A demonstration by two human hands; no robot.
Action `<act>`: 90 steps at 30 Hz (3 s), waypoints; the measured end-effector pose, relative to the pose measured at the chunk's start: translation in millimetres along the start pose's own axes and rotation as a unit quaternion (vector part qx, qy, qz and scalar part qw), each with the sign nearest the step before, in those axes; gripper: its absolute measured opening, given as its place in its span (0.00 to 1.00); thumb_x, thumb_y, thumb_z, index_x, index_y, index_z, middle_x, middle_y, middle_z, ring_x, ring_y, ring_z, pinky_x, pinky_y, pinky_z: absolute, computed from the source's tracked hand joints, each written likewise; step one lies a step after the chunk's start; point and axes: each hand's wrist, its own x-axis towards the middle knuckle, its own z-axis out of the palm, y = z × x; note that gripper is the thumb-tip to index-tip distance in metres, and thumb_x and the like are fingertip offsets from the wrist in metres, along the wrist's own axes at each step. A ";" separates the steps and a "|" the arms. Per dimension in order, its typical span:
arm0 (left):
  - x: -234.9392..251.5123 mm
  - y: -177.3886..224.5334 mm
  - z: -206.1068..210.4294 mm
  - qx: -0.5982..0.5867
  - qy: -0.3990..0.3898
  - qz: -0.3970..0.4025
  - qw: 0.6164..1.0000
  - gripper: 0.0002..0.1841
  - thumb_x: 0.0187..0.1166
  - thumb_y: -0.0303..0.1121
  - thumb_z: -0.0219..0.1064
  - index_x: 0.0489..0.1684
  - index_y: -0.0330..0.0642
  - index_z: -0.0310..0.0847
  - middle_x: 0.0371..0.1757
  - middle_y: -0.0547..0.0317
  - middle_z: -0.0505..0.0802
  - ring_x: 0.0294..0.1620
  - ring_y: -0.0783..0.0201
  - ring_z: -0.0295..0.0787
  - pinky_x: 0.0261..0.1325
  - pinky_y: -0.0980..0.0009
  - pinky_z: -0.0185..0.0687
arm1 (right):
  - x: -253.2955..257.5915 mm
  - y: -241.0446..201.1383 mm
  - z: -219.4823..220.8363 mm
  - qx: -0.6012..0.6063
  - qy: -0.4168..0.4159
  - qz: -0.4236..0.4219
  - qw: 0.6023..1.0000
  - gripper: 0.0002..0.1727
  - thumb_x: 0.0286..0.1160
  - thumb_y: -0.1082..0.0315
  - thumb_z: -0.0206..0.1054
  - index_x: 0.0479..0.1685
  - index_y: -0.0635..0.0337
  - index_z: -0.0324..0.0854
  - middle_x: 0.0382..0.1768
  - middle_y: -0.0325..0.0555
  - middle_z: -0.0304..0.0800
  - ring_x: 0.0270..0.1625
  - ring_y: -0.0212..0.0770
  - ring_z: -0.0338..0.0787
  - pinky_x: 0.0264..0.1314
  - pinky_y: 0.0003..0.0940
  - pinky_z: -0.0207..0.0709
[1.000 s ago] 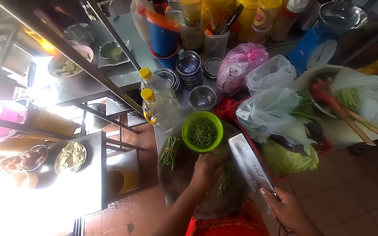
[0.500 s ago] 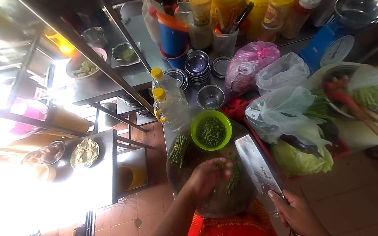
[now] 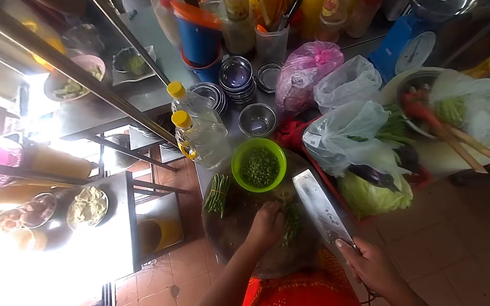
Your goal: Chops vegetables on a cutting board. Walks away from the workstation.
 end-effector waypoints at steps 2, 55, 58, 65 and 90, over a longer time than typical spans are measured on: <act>8.7 3.0 10.6 -0.083 -0.031 -0.059 0.994 0.17 0.86 0.34 0.50 0.55 0.46 0.89 0.49 0.58 0.92 0.42 0.66 0.92 0.47 0.63 0.91 | 0.4 0.2 -1.8 0.004 -0.002 0.001 1.000 0.27 0.81 0.36 0.62 0.35 0.51 0.83 0.15 0.41 0.80 0.13 0.40 0.82 0.17 0.37 0.82; -15.9 44.6 57.2 -0.133 0.265 -0.273 0.915 0.11 0.85 0.48 0.67 0.42 0.53 0.91 0.26 0.65 0.88 0.21 0.67 0.82 0.26 0.67 0.82 | 119.9 -12.7 -102.4 -0.071 -0.240 -0.100 0.963 0.24 0.83 0.37 0.60 0.37 0.48 0.84 0.16 0.37 0.82 0.14 0.38 0.83 0.16 0.37 0.82; 6.9 49.4 46.2 0.029 0.254 -0.332 0.908 0.14 0.81 0.53 0.70 0.49 0.59 0.93 0.39 0.68 0.94 0.35 0.68 0.89 0.42 0.59 0.89 | 121.2 -15.6 -102.7 -0.079 -0.242 -0.094 0.963 0.24 0.83 0.37 0.59 0.38 0.48 0.84 0.16 0.38 0.82 0.14 0.38 0.83 0.16 0.37 0.82; 47.0 55.5 24.0 0.106 0.152 -0.458 0.869 0.14 0.75 0.56 0.70 0.34 0.60 0.93 0.34 0.65 0.95 0.40 0.58 0.93 0.43 0.43 0.87 | 122.4 -16.4 -103.8 -0.079 -0.238 -0.086 0.964 0.24 0.83 0.37 0.60 0.38 0.47 0.85 0.17 0.37 0.82 0.15 0.38 0.83 0.17 0.36 0.82; -1.2 60.1 78.3 0.011 0.127 -0.131 0.983 0.09 0.84 0.42 0.67 0.49 0.53 0.92 0.42 0.69 0.91 0.39 0.74 0.88 0.44 0.71 0.89 | 124.4 -23.5 -106.5 -0.048 -0.256 -0.083 0.962 0.21 0.85 0.42 0.62 0.40 0.51 0.85 0.17 0.41 0.83 0.13 0.41 0.82 0.13 0.36 0.81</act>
